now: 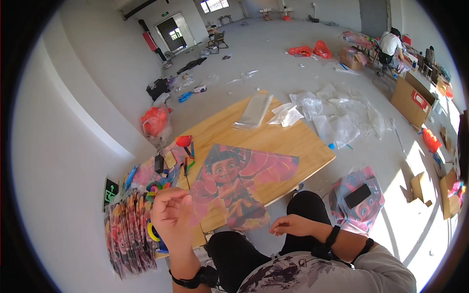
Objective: Assembling a small plastic kite by attaching support sticks and a plastic connector.
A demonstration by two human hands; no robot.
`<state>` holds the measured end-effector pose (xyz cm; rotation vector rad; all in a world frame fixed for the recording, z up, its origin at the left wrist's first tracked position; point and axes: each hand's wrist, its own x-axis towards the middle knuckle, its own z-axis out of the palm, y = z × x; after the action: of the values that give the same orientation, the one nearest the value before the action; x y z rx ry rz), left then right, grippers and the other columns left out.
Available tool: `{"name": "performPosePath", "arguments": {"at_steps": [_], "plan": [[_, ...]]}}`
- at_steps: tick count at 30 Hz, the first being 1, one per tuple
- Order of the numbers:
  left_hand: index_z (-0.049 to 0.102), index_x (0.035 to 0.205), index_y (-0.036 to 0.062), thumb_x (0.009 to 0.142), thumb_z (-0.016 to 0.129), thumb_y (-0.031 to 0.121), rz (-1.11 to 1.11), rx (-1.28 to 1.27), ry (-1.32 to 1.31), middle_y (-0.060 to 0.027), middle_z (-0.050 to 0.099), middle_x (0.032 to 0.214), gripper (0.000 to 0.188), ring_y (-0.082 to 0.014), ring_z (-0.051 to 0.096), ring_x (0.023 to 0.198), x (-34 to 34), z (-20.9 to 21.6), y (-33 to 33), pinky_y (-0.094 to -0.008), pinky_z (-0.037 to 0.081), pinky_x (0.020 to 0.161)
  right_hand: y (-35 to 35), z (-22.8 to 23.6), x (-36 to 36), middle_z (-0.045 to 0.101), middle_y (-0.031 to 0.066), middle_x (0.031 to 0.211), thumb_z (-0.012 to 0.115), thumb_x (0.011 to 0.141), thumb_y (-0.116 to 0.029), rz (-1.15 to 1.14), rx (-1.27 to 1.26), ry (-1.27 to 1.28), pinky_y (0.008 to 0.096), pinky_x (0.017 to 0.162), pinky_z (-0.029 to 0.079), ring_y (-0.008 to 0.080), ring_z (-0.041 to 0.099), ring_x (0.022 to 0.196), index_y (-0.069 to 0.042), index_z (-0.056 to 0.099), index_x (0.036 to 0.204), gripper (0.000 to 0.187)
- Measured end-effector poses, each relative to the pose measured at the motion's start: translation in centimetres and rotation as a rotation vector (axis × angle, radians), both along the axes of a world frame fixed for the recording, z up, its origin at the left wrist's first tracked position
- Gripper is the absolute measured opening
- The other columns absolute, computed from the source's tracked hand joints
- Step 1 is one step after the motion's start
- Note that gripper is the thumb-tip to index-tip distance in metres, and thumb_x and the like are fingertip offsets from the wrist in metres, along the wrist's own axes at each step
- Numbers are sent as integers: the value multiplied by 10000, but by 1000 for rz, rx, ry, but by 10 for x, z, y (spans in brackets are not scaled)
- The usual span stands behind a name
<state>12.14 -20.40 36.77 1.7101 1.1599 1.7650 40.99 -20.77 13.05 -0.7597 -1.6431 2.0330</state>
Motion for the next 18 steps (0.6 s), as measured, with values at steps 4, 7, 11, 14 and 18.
{"name": "performPosePath", "arguments": {"at_steps": [4, 7, 11, 14, 18], "plan": [[619, 1008, -16, 889, 690, -59, 94, -13, -48, -60, 634, 968, 145, -97, 598, 850, -7, -6, 12, -230, 475, 791, 2, -7, 10, 695, 38, 1003, 623, 1004, -140, -242, -33, -23, 270, 836, 529, 115, 648, 903, -13, 664, 1172, 215], [621, 1020, 1, 922, 680, -16, 149, -36, -81, -44, 650, 938, 116, -97, 614, 848, -7, -15, 23, -230, 482, 803, 4, -5, 19, 699, 30, 968, 665, 975, -126, -422, -110, 2, 264, 792, 538, 114, 654, 863, -16, 676, 1117, 180], [638, 1062, 4, 943, 685, 31, 154, 3, -170, -49, 681, 950, 130, -106, 645, 862, -13, -36, 52, -238, 503, 822, 9, 3, 34, 703, 34, 956, 708, 942, -118, -555, -146, -49, 267, 766, 546, 107, 658, 851, -19, 684, 1043, 143], [655, 1082, -6, 936, 701, 38, 179, -28, -266, -60, 700, 953, 158, -103, 652, 849, -6, -48, 77, -233, 508, 811, 13, 7, 48, 704, 38, 947, 705, 941, -108, -672, -94, -78, 267, 759, 544, 102, 656, 848, -14, 689, 1053, 146], [669, 1096, -5, 918, 718, 33, 129, -7, -323, -36, 689, 965, 188, -78, 632, 865, -1, -73, 118, -200, 490, 785, 27, 11, 68, 706, 45, 938, 700, 939, -91, -750, -66, -90, 269, 752, 543, 112, 659, 848, -8, 686, 1081, 165]]}}
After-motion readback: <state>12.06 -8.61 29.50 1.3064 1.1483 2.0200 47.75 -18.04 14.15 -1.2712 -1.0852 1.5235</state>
